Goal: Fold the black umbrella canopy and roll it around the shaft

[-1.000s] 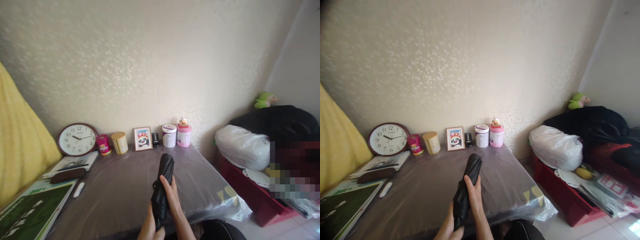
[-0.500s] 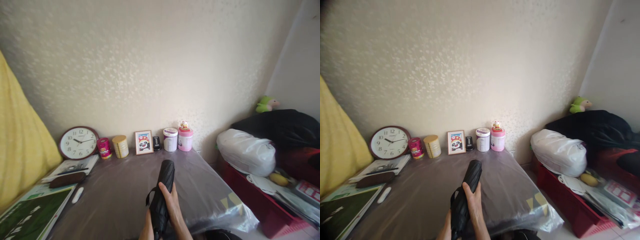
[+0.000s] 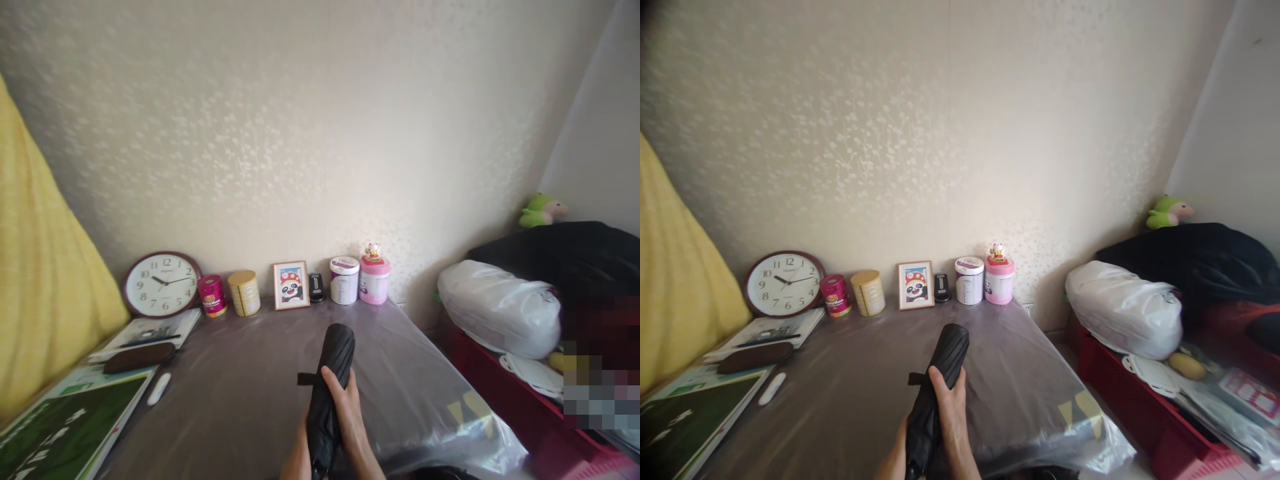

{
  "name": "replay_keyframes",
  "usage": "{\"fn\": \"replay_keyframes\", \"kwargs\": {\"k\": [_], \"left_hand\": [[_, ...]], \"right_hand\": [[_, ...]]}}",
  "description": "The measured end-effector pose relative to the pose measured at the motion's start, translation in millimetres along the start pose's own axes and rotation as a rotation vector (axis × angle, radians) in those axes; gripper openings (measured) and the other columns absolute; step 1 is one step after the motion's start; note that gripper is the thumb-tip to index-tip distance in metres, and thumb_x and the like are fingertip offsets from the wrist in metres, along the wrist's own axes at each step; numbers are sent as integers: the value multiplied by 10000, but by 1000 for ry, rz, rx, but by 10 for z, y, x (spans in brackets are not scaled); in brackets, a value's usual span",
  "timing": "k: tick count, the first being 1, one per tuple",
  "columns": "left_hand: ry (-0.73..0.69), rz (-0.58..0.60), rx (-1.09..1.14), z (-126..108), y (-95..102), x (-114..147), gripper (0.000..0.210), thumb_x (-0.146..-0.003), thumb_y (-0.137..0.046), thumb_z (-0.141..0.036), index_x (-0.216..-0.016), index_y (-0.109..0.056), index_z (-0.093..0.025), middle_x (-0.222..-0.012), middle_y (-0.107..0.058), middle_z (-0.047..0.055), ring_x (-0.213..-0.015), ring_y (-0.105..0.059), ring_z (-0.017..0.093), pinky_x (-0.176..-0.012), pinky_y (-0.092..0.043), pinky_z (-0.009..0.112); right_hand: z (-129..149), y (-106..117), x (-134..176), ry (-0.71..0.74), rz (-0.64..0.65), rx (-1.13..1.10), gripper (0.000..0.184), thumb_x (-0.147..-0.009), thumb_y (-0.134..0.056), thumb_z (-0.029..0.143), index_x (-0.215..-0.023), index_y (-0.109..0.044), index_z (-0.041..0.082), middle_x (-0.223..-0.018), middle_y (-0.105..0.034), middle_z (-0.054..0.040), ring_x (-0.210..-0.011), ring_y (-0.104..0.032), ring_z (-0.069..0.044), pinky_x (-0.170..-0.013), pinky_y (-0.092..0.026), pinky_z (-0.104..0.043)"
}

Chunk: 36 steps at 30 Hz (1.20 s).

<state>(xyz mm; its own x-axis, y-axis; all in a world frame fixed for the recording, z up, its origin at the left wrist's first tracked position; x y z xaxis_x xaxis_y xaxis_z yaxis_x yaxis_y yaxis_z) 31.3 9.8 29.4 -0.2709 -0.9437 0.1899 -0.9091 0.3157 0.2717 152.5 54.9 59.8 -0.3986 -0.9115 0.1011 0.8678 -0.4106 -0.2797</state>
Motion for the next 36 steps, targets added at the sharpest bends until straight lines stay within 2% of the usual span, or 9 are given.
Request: {"fn": "replay_keyframes", "kwargs": {"k": [5, 8, 11, 15, 19, 23, 27, 30, 36], "left_hand": [[-57, -69, -401, -35, 32, -7, 859, -632, -489, -113, -1415, -138, -85, -1432, -275, 224, -1197, -473, 304, -946, -390, 342], [-166, -24, -263, -211, 64, 77, 927, -595, -530, -131, -1410, -96, -57, -1375, -359, 227, -1200, -464, 295, -960, -375, 322], [-11, 209, 98, -316, 56, 173, 869, -685, -501, -221, -1413, -28, -177, -960, -633, 83, -776, -642, 204, -685, -479, 294], [76, 287, 224, -304, 25, 197, 749, -723, -492, -258, -1384, -148, -187, -591, -519, -60, -541, -562, 145, -518, -412, 229], [-117, 34, -98, -149, 50, 84, 831, -682, -493, -178, -1408, -89, -153, -1034, -610, 104, -977, -594, 231, -812, -459, 315], [-217, -79, -386, -91, 102, 46, 929, -616, -483, -88, -1424, -27, -133, -1449, -267, 175, -1302, -339, 284, -1028, -324, 366], [-233, -71, -274, -275, 203, 80, 999, -615, -541, -112, -1422, 46, -161, -1490, -205, 127, -1338, -278, 256, -1073, -286, 375], [-177, -104, -117, -386, 265, 72, 938, -689, -588, -227, -1425, -8, -196, -1402, -395, 118, -1266, -401, 266, -1018, -369, 421], [-331, -196, -321, -277, 284, -43, 769, -740, -515, -215, -1412, -143, -200, -1453, -315, 95, -1300, -356, 233, -1058, -320, 386]], "right_hand": [[0, -15, 10, -6, -38, 12, 592, -583, -742, 470, -1064, -564, 173, -918, -678, -41, -886, -620, -239, -761, -487, -296], [-34, -19, 10, -57, 6, -75, 571, -615, -719, 476, -1068, -571, 163, -874, -680, -41, -818, -630, -229, -718, -501, -298], [-67, -42, 15, -149, 90, -182, 592, -653, -679, 504, -1108, -566, 142, -808, -676, -44, -725, -638, -228, -658, -513, -322], [-36, -56, 25, -137, 126, -186, 580, -670, -665, 505, -1121, -570, 153, -857, -681, -47, -788, -642, -235, -696, -516, -324], [-39, -34, -8, -51, 45, -37, 553, -607, -730, 472, -1045, -593, 165, -878, -686, -41, -862, -635, -241, -757, -503, -314], [-121, -43, -26, -34, 31, -36, 564, -590, -743, 470, -1035, -587, 161, -859, -687, -42, -847, -640, -239, -766, -503, -324], [-189, -88, 4, -91, 88, -145, 576, -633, -705, 500, -1077, -569, 158, -835, -688, -46, -789, -651, -235, -710, -520, -331], [-187, -105, 10, -85, 112, -129, 579, -669, -675, 511, -1100, -553, 145, -852, -688, -60, -795, -653, -242, -717, -518, -343], [-128, -13, -110, 130, 62, 268, 573, -680, -663, 509, -1112, -566, 145, -1027, -664, -95, -1009, -597, -271, -882, -455, -354]]}}
Point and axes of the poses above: each hand's wrist, its own x-axis away from the middle knuckle, its own y-axis out of the back of the hand, z = x × y, the point moved 4 cm from there along -x, towards the middle knuckle
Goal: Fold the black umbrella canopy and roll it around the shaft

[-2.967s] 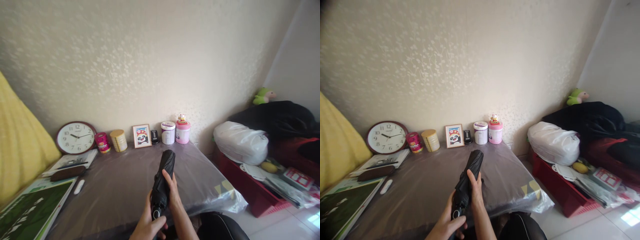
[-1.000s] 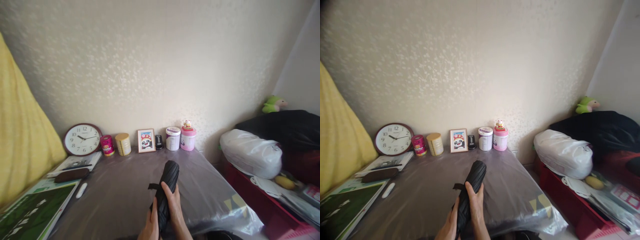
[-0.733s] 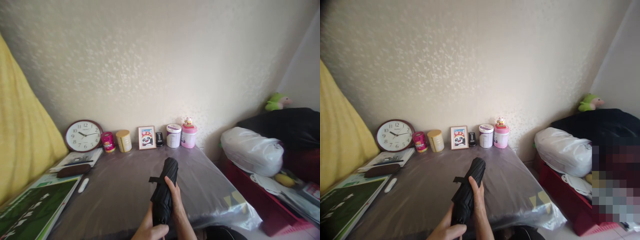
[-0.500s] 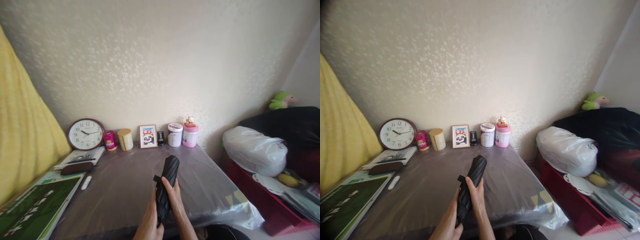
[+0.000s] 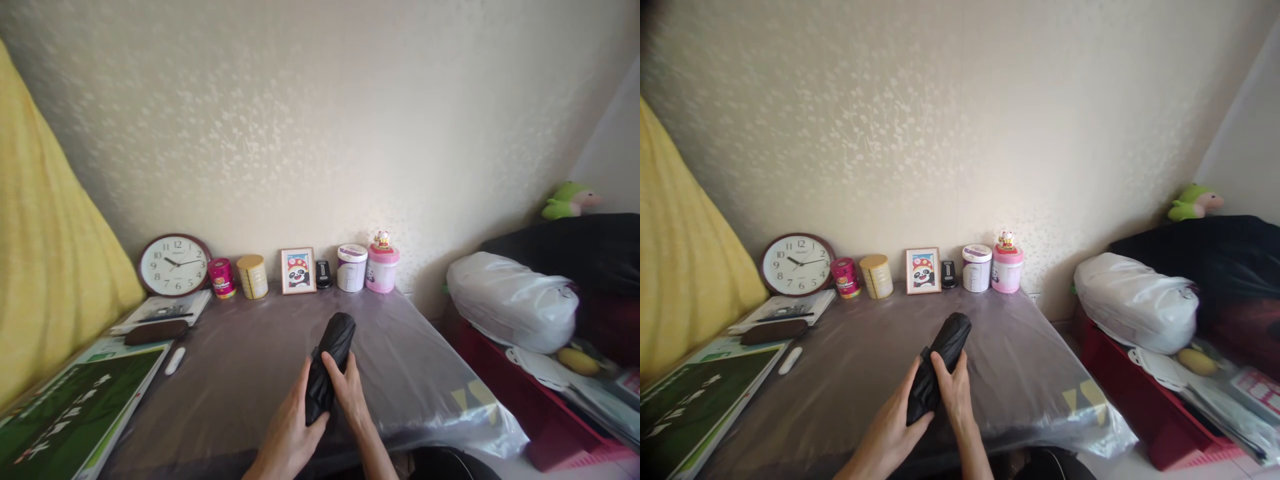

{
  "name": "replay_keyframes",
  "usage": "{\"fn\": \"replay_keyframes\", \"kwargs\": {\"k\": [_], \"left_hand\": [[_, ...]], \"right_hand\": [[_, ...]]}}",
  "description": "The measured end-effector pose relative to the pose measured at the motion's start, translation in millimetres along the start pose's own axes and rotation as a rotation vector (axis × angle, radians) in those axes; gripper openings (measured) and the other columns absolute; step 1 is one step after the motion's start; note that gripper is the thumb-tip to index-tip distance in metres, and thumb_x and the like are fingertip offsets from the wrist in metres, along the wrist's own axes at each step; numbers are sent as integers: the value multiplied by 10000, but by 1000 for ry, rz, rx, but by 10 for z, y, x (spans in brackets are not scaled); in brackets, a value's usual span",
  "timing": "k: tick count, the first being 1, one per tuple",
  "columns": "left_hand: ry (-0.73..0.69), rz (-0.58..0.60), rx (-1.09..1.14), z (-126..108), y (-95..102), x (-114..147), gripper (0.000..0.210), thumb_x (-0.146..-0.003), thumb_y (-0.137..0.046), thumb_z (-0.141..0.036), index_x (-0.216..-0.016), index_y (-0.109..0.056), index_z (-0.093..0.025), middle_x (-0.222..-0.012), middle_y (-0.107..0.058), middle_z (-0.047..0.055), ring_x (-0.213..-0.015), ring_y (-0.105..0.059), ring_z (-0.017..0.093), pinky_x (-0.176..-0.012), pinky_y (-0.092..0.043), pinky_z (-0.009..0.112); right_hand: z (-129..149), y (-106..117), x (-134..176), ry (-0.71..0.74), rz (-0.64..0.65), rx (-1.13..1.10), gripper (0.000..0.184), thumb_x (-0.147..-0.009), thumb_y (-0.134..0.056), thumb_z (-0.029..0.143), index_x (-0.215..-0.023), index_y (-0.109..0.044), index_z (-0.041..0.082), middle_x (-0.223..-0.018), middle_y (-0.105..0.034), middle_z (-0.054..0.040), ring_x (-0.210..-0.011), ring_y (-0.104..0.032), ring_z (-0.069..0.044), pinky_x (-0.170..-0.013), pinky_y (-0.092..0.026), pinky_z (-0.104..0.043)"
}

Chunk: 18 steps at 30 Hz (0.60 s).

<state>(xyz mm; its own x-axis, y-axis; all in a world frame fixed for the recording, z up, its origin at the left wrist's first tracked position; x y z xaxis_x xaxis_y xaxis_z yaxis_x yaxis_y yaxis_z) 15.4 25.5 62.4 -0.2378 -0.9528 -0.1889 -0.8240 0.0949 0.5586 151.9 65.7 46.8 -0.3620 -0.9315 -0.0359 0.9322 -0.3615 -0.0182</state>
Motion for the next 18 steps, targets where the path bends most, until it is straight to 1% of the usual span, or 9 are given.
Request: {"fn": "replay_keyframes", "kwargs": {"k": [2, 5, 7, 8, 10, 12, 15, 18], "left_hand": [[-1, 25, -160, 86, -27, -3, 766, -751, -475, -183, -1419, -101, -223, -1429, -353, 85, -1254, -420, 218, -1009, -372, 360], [84, 105, -385, 172, -49, -3, 753, -770, -458, -178, -1423, -88, -239, -1339, -454, 98, -1087, -562, 220, -878, -449, 309], [122, 134, -493, 186, -53, -2, 723, -791, -449, -188, -1423, -103, -249, -1310, -471, 104, -1011, -599, 219, -828, -459, 294], [130, 140, -532, 184, -55, -2, 711, -800, -446, -192, -1421, -108, -257, -1302, -473, 103, -989, -608, 217, -811, -461, 290], [129, 146, -587, 174, -61, -1, 698, -812, -445, -194, -1420, -110, -273, -1275, -485, 100, -951, -620, 214, -781, -466, 288], [117, 150, -621, 161, -66, 4, 706, -815, -461, -195, -1418, -107, -289, -1236, -503, 94, -915, -630, 212, -759, -471, 289], [98, 149, -643, 135, -55, 16, 705, -816, -489, -195, -1412, -127, -305, -1186, -524, 81, -895, -636, 210, -744, -474, 286], [88, 156, -670, 106, -41, 27, 679, -825, -495, -191, -1404, -160, -307, -1172, -526, 84, -875, -643, 209, -735, -479, 290]], "right_hand": [[-37, 21, -41, 119, -20, 159, 575, -695, -646, 509, -1130, -564, 142, -1048, -651, -112, -1028, -584, -279, -902, -441, -373], [-142, 27, -69, 266, -82, 366, 583, -722, -611, 516, -1155, -555, 129, -1063, -614, -139, -1022, -572, -290, -890, -448, -402], [-196, 22, -67, 327, -109, 459, 591, -738, -600, 510, -1188, -536, 132, -1028, -591, -129, -932, -596, -267, -834, -478, -390], [-205, 13, -63, 354, -96, 483, 576, -755, -589, 497, -1206, -525, 145, -999, -580, -112, -857, -607, -239, -793, -495, -370], [-184, -16, -51, 411, -11, 495, 480, -807, -543, 449, -1214, -527, 196, -951, -557, -67, -710, -592, -171, -715, -508, -314], [-130, -47, -38, 467, 102, 480, 362, -849, -498, 387, -1175, -561, 245, -944, -536, -42, -664, -565, -130, -684, -498, -269], [-56, -66, -37, 519, 220, 410, 235, -855, -495, 324, -1034, -632, 256, -959, -532, -35, -741, -562, -124, -719, -472, -246], [-38, -29, -66, 499, 247, 266, 146, -831, -532, 311, -873, -637, 218, -916, -557, -33, -814, -558, -144, -743, -452, -249]]}}
Point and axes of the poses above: each hand's wrist, its own x-axis away from the middle knuckle, its own y-axis out of the back of the hand, z = x × y, the point moved 4 cm from there along -x, towards the middle knuckle
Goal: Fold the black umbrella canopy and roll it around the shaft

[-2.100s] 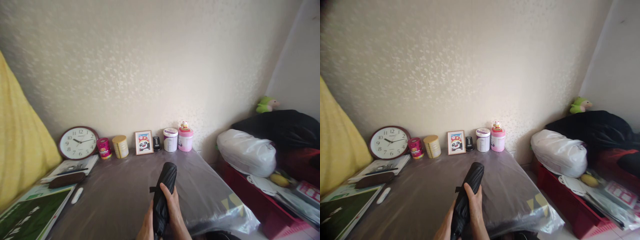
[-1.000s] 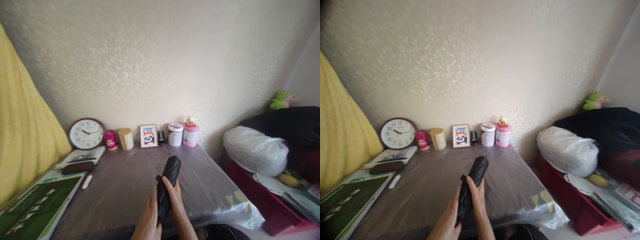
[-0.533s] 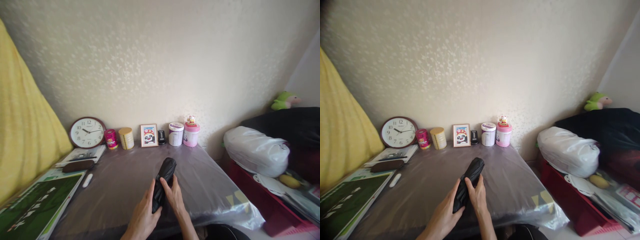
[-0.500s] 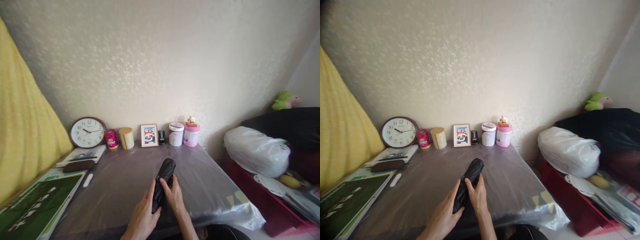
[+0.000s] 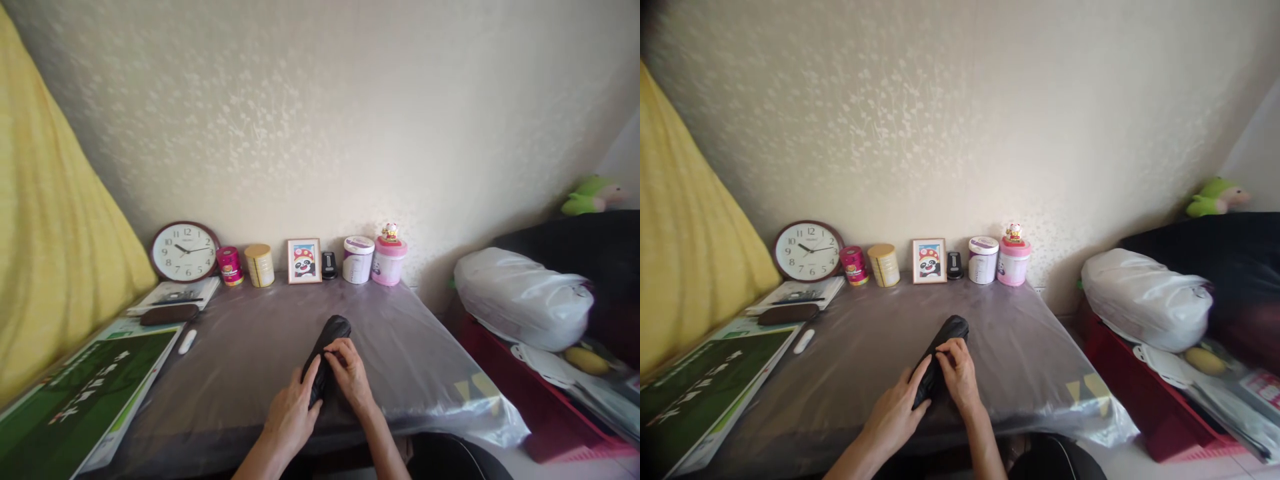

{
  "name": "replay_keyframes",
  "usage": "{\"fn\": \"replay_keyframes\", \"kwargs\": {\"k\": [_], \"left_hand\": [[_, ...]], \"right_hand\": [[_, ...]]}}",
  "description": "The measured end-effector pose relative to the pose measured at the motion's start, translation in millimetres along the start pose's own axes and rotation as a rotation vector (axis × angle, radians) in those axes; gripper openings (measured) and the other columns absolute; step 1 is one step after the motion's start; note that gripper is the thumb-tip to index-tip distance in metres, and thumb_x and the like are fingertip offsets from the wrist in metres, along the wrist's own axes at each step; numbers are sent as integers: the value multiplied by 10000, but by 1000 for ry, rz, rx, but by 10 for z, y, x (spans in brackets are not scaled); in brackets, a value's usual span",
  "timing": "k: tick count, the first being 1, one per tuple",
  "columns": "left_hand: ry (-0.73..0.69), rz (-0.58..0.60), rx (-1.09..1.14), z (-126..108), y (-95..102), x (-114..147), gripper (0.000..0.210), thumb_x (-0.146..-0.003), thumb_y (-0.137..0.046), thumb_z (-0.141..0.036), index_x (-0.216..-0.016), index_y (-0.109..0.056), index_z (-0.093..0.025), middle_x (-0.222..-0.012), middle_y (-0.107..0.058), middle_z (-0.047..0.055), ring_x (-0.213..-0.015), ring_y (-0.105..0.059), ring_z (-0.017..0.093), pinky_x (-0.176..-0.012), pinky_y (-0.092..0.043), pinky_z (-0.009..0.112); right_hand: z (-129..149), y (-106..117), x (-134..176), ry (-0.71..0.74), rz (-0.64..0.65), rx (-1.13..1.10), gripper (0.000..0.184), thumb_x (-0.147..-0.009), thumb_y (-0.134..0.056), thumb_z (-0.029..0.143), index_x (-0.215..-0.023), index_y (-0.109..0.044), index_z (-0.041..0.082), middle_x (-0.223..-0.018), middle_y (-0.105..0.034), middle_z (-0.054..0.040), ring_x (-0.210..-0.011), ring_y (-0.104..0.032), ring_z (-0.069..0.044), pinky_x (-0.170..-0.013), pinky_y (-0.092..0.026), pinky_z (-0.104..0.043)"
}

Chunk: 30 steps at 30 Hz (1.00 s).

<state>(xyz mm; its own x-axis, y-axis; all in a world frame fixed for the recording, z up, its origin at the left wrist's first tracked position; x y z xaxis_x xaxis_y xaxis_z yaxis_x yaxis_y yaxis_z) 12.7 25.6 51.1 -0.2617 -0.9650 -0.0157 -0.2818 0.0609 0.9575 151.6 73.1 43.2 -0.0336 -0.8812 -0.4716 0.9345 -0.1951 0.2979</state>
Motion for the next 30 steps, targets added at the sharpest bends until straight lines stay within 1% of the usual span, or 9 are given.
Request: {"fn": "replay_keyframes", "kwargs": {"k": [3, 7, 11, 17, 20, 24, 26, 28, 30], "left_hand": [[-5, 2, -37, -16, 15, 5, 656, -831, -497, -189, -1397, -190, -313, -1182, -519, 100, -849, -651, 216, -721, -490, 305], [-10, -17, -77, -32, 20, 9, 608, -845, -488, -194, -1383, -235, -324, -1181, -517, 116, -814, -661, 221, -693, -505, 314], [-24, -33, -113, -52, 20, 20, 603, -846, -496, -192, -1379, -250, -328, -1141, -531, 110, -771, -667, 213, -669, -515, 307], [-39, -56, -177, -66, -3, 20, 611, -829, -524, -180, -1365, -277, -342, -1147, -526, 113, -730, -672, 206, -634, -526, 301], [-51, -69, -185, -75, -18, 20, 614, -821, -530, -170, -1361, -286, -328, -1157, -525, 118, -730, -672, 208, -633, -530, 306], [-43, -70, -175, -78, -30, 18, 571, -822, -505, -167, -1355, -308, -224, -1180, -517, 145, -776, -663, 224, -669, -529, 329], [-23, -64, -140, -62, -30, 12, 556, -824, -495, -186, -1347, -309, -169, -1164, -526, 148, -794, -656, 232, -681, -524, 337], [-5, -51, -99, -35, -28, 6, 559, -819, -506, -220, -1339, -311, -154, -1147, -534, 138, -792, -653, 230, -682, -518, 331], [10, -39, -71, 3, -21, 7, 567, -816, -515, -266, -1337, -312, -173, -1155, -531, 129, -792, -651, 224, -685, -509, 321]], "right_hand": [[-48, 61, 1, -124, 5, -182, 139, -798, -577, 340, -810, -605, 204, -797, -569, -10, -735, -550, -139, -684, -448, -248], [-11, 120, 23, -277, 111, -410, 199, -745, -641, 383, -786, -596, 193, -698, -547, 22, -614, -537, -116, -628, -436, -248], [87, 130, 7, -288, 171, -480, 205, -721, -672, 376, -768, -611, 186, -699, -566, 21, -634, -550, -113, -673, -427, -254], [93, 14, -102, -307, 240, -473, 171, -723, -656, 343, -755, -611, 182, -663, -564, 30, -616, -547, -106, -656, -427, -243], [82, -41, -191, -298, 312, -370, 143, -724, -631, 321, -759, -615, 183, -650, -555, 31, -574, -524, -101, -598, -431, -237], [117, -99, -325, -158, 346, 52, 33, -698, -622, 187, -697, -654, 182, -721, -559, 7, -606, -513, -98, -600, -430, -227], [141, -153, -377, -106, 367, 234, 67, -680, -627, 132, -698, -668, 183, -734, -566, -1, -665, -539, -109, -653, -443, -231], [152, -200, -427, -111, 397, 301, 107, -672, -642, 125, -759, -667, 181, -756, -586, -6, -684, -565, -115, -662, -463, -233], [138, -206, -491, -210, 440, 222, 157, -702, -647, 189, -858, -644, 178, -781, -609, -7, -622, -584, -106, -586, -488, -227]]}}
Point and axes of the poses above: each hand's wrist, its own x-axis away from the middle knuckle, its own y-axis out of the back of the hand, z = x × y, the point moved 4 cm from there along -x, towards the middle knuckle
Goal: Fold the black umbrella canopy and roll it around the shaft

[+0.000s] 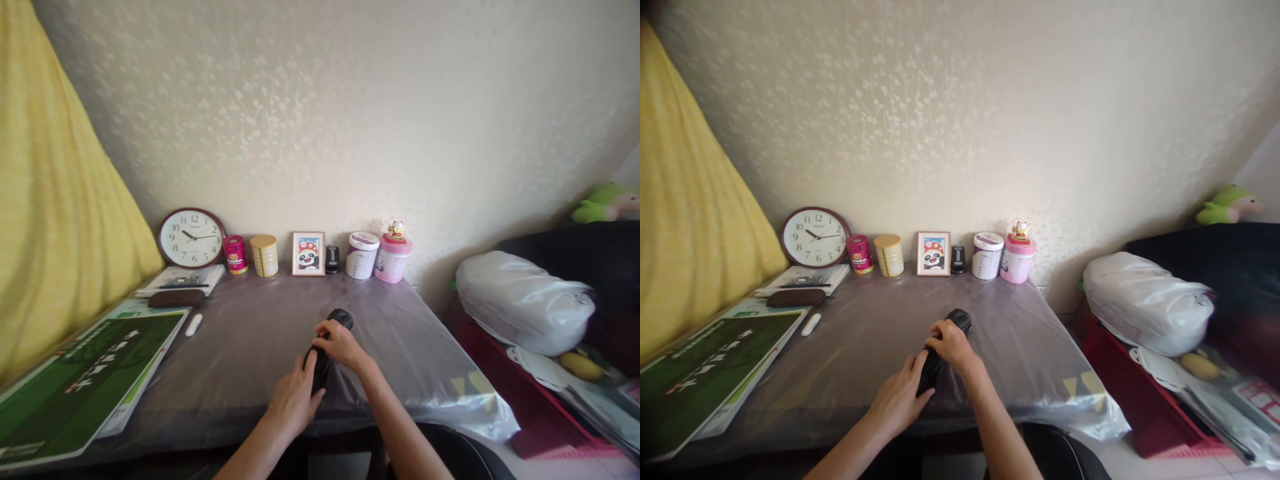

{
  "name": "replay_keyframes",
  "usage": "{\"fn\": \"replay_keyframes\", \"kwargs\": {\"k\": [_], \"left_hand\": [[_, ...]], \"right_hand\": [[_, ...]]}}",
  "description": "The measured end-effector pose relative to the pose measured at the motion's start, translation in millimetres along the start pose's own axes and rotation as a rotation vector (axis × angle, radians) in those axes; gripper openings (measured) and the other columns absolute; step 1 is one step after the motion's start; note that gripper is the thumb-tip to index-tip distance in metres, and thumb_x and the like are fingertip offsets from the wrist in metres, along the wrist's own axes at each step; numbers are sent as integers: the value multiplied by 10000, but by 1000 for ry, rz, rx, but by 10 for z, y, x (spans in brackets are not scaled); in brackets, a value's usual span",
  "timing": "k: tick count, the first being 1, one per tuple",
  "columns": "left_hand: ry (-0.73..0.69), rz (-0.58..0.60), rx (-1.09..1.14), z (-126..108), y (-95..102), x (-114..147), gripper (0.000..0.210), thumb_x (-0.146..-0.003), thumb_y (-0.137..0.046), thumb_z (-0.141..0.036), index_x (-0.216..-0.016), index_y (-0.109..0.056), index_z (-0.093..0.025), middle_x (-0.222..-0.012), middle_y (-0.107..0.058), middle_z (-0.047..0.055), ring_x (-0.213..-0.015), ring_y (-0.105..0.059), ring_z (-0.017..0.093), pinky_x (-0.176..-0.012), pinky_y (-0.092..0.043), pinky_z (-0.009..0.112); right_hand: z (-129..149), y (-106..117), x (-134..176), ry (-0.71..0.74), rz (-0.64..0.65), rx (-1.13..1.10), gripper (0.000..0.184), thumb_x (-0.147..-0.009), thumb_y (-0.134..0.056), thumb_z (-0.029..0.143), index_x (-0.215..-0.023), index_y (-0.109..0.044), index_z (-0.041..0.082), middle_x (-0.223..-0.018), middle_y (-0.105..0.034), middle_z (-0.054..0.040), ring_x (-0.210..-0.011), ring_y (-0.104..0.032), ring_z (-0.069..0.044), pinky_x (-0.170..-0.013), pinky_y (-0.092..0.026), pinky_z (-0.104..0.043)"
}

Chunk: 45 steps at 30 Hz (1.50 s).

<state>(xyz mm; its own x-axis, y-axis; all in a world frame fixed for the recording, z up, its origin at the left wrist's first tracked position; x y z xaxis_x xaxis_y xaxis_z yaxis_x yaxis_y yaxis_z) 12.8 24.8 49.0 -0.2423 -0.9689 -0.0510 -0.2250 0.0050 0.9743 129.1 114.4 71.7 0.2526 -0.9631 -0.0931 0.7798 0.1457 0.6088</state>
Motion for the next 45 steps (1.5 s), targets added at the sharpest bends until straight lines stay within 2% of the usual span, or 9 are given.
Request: {"fn": "replay_keyframes", "kwargs": {"k": [4, 9, 14, 18, 26, 33, 37, 41, 45], "left_hand": [[-1, 42, 76, 91, 28, 53, 633, -821, -490, -341, -1385, -224, -235, -1226, -491, 125, -850, -644, 229, -725, -490, 321], [19, 131, 157, 189, 86, 180, 721, -818, -473, -339, -1420, -78, -289, -1297, -447, 123, -895, -638, 223, -767, -478, 316], [56, 125, 177, 213, 69, 268, 767, -801, -485, -259, -1424, -38, -273, -1490, -148, 167, -1003, -614, 242, -834, -477, 342], [28, 78, 159, 185, 5, 293, 858, -753, -494, -146, -1419, 31, -281, -1519, 15, 133, -1116, -552, 251, -863, -479, 339], [-30, 84, 174, 127, -21, 254, 823, -726, -323, 8, -1423, 46, -229, -1517, -107, 99, -1282, -387, 199, -993, -399, 304], [-31, 81, 266, 193, -73, 240, 770, -724, -310, -25, -1425, -46, -206, -1512, -140, 95, -1245, -438, 201, -981, -422, 322], [-19, 21, 442, 334, -39, 186, 708, -735, -382, -107, -1396, -164, -234, -1454, -302, 88, -1231, -450, 217, -993, -416, 361], [190, 215, 658, 572, -68, 147, 605, -814, -339, -237, -1387, -145, -257, -1229, -539, 104, -842, -660, 189, -648, -554, 313], [213, 8, 366, 691, 90, 173, 558, -862, -301, -277, -1397, -167, -196, -1348, -413, 151, -1068, -574, 234, -801, -512, 336]], "right_hand": [[-33, 276, -114, -142, 43, -268, 215, -769, -599, 310, -939, -595, 178, -781, -626, -5, -502, -596, -93, -420, -483, -204], [-35, 610, -177, -71, 130, -88, 81, -740, -592, 192, -810, -626, 169, -591, -599, 36, -483, -586, -83, -406, -444, -156], [84, 405, -127, 115, 289, 11, 186, -754, -530, 169, -890, -657, 177, -649, -649, 18, -526, -599, -99, -489, -461, -196], [157, 163, -102, 245, 300, -7, 289, -742, -528, 148, -1002, -648, 186, -835, -680, -16, -600, -605, -103, -592, -476, -225], [71, 97, -58, 332, 209, -120, 224, -713, -541, 126, -875, -683, 189, -763, -633, 0, -687, -567, -113, -649, -453, -225], [-17, 431, 176, 205, 398, -162, 247, -707, -522, 133, -867, -695, 209, -665, -613, 23, -583, -530, -98, -533, -415, -191], [-227, 652, 270, 176, 237, -67, 207, -724, -539, 172, -851, -695, 220, -728, -642, 9, -614, -563, -116, -564, -440, -212], [-408, 767, 266, 97, 113, 13, 209, -762, -494, 186, -853, -681, 211, -633, -612, 21, -528, -555, -109, -523, -428, -212], [-464, 798, 232, 122, 76, 71, 239, -776, -463, 173, -882, -675, 204, -607, -604, 25, -525, -571, -114, -548, -440, -220]]}}
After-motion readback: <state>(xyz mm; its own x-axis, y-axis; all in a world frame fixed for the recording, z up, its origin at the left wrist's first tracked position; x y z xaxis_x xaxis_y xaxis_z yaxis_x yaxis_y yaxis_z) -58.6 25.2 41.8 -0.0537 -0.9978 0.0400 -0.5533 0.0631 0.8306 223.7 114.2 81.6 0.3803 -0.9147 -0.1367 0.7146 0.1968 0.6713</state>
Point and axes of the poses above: each hand's wrist, its own x-axis away from the middle knuckle, its own y-axis out of the back of the hand, z = x × y, the point moved 4 cm from there along -x, towards the middle knuckle
